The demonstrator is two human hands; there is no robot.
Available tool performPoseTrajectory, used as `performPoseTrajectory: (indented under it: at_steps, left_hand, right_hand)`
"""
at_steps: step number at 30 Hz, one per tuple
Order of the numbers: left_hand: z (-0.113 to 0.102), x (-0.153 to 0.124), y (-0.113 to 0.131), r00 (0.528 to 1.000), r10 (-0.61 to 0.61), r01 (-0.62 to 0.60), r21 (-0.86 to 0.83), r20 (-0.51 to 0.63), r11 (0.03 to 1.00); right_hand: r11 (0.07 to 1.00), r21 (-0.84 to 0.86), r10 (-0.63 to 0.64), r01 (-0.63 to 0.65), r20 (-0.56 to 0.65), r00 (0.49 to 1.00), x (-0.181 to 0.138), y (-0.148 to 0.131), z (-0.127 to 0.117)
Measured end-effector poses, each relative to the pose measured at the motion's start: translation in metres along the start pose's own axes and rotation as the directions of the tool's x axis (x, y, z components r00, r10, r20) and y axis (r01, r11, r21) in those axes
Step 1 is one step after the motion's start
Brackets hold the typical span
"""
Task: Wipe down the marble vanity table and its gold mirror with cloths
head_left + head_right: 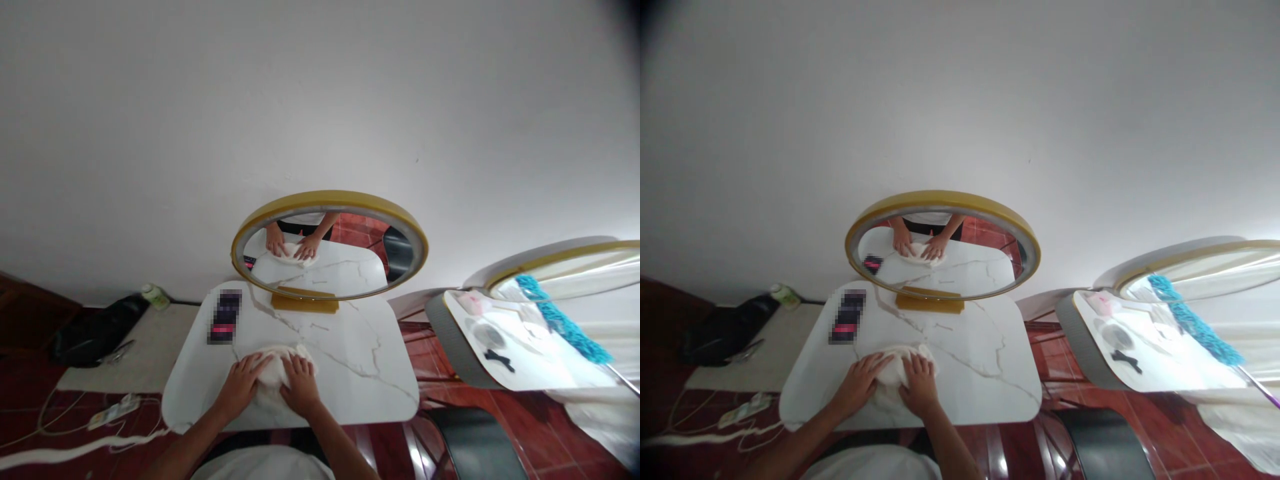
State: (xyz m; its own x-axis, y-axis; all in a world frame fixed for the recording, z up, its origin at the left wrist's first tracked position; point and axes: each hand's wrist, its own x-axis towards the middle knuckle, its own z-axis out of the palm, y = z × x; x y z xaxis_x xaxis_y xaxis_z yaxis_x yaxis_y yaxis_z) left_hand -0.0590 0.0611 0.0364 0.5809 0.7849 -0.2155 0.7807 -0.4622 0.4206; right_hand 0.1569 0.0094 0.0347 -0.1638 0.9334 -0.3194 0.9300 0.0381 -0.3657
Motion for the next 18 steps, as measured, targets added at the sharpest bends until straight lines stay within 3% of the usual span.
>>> performPoseTrajectory:
  at_steps: [4,8,12,18]
  left_hand:
    - [0.006,-0.035,0.001,0.989,0.076,-0.064,-0.094,0.125,0.993]
    - [0.008,-0.047,0.000,0.986,0.079,-0.060,-0.129,0.145,0.990]
    - [0.006,-0.028,-0.004,0.991,0.080,-0.069,-0.103,0.110,0.992]
    - [-0.013,0.032,-0.013,1.000,0.024,-0.024,-0.029,0.004,0.999]
  right_hand:
    - [0.997,0.057,-0.067,0.061,0.116,0.991,-0.036,0.007,0.016]
    - [0.992,0.071,-0.109,0.100,0.132,0.985,-0.047,0.010,0.015]
    - [0.994,0.036,-0.105,0.103,0.060,0.993,-0.033,0.011,0.002]
    - [0.997,-0.048,-0.056,0.054,-0.042,0.998,0.022,0.013,-0.028]
